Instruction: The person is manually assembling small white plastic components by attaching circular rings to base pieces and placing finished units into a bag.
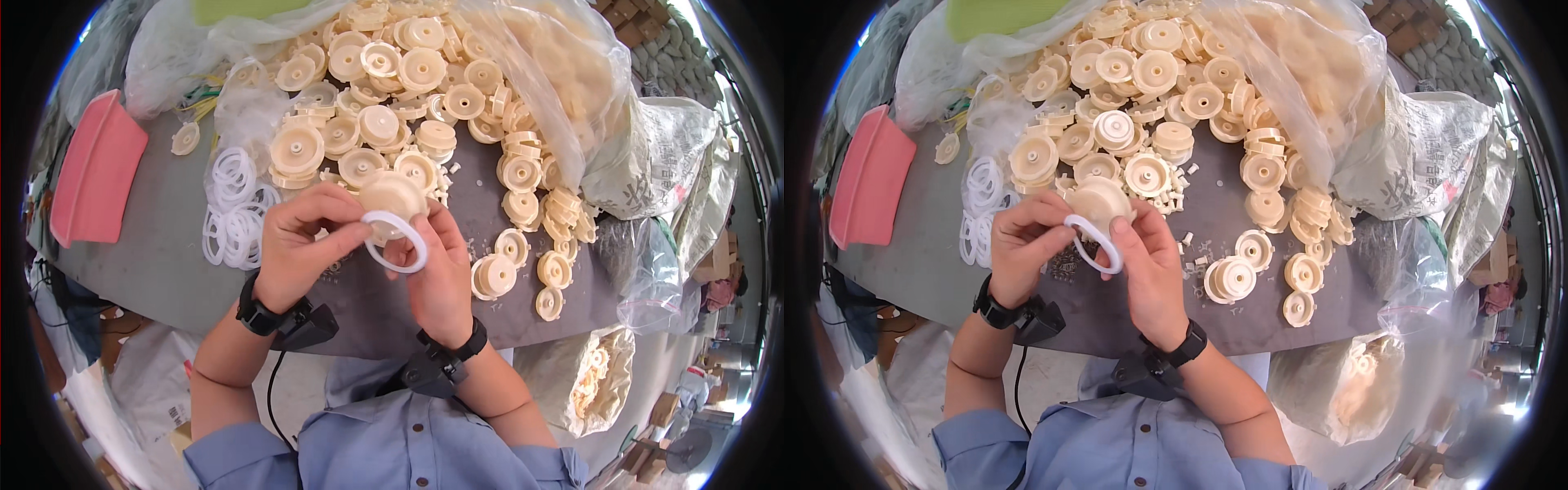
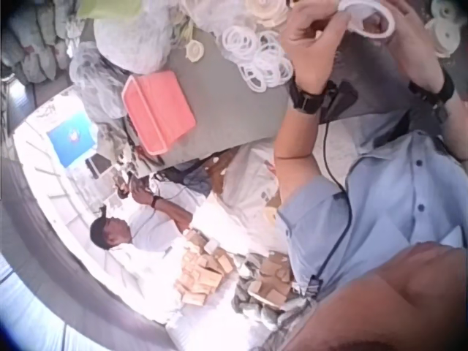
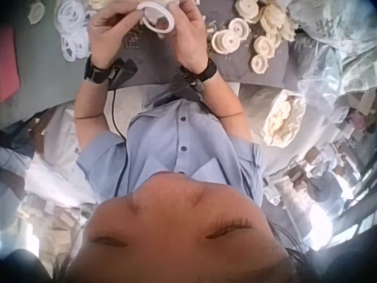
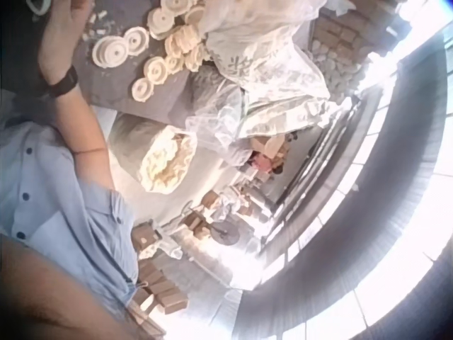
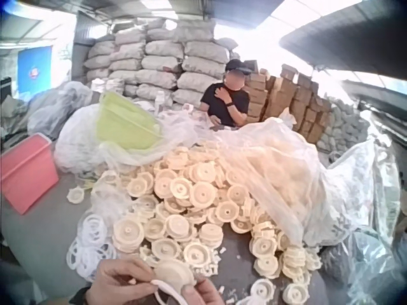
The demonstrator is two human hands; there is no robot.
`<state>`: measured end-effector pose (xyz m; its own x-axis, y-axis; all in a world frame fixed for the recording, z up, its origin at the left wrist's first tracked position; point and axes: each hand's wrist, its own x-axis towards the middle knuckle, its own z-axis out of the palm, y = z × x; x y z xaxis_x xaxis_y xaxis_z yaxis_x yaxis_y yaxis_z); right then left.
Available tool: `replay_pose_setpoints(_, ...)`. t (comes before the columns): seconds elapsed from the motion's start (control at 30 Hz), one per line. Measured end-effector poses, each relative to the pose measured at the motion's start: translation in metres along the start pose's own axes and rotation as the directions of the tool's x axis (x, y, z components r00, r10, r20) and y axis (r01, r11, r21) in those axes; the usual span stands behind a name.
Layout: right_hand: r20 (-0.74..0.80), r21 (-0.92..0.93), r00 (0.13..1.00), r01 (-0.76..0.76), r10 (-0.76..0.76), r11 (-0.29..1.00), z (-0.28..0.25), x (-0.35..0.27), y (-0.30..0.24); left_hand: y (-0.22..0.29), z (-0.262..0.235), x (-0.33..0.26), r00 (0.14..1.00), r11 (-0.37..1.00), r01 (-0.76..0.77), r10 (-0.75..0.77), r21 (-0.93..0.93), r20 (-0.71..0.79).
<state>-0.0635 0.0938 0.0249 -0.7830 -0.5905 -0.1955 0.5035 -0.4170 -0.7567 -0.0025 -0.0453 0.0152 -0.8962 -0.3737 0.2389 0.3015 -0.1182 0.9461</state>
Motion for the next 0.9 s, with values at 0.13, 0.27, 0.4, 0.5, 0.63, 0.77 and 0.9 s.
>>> replay_pose_setpoints(0.13, 0.050, -0.006, 0.996, 0.080, -0.080, 0.997, -0.004, -0.006, 0.000, -0.001, 0.000, 0.003, 0.997, 0.997, -0.070, 0.071, 0.044, -0.020)
replay_pose_setpoints(0.27, 0.086, 0.170, 0.991, 0.086, -0.102, 0.982, 0.000, -0.007, -0.005, -0.001, 0.003, 0.008, 0.996, 0.995, -0.088, 0.086, -0.043, -0.039)
replay_pose_setpoints(0.4, 0.179, -0.028, 0.960, 0.224, -0.216, 0.974, 0.001, -0.008, 0.001, -0.002, 0.003, 0.013, 0.996, 0.988, -0.079, 0.072, -0.136, -0.056)
replay_pose_setpoints(0.5, 0.251, -0.022, 0.956, 0.162, -0.151, 0.987, 0.004, -0.012, 0.002, 0.011, 0.002, 0.011, 0.993, 0.923, 0.117, -0.104, -0.365, 0.056)
replay_pose_setpoints(0.63, 0.206, -0.134, 0.963, 0.205, -0.175, 0.970, 0.012, -0.025, 0.004, 0.000, -0.015, -0.004, 0.967, 0.843, 0.254, -0.214, -0.474, 0.138)
replay_pose_setpoints(0.77, 0.106, -0.440, 0.934, 0.351, -0.340, 0.826, 0.007, -0.033, 0.005, -0.005, 0.000, 0.003, 0.965, 0.805, 0.233, -0.122, -0.545, 0.232)
replay_pose_setpoints(0.9, 0.156, -0.499, 0.916, 0.396, -0.370, 0.770, 0.016, -0.036, 0.005, -0.002, -0.003, 0.004, 0.934, 0.681, 0.337, -0.157, -0.651, 0.320)
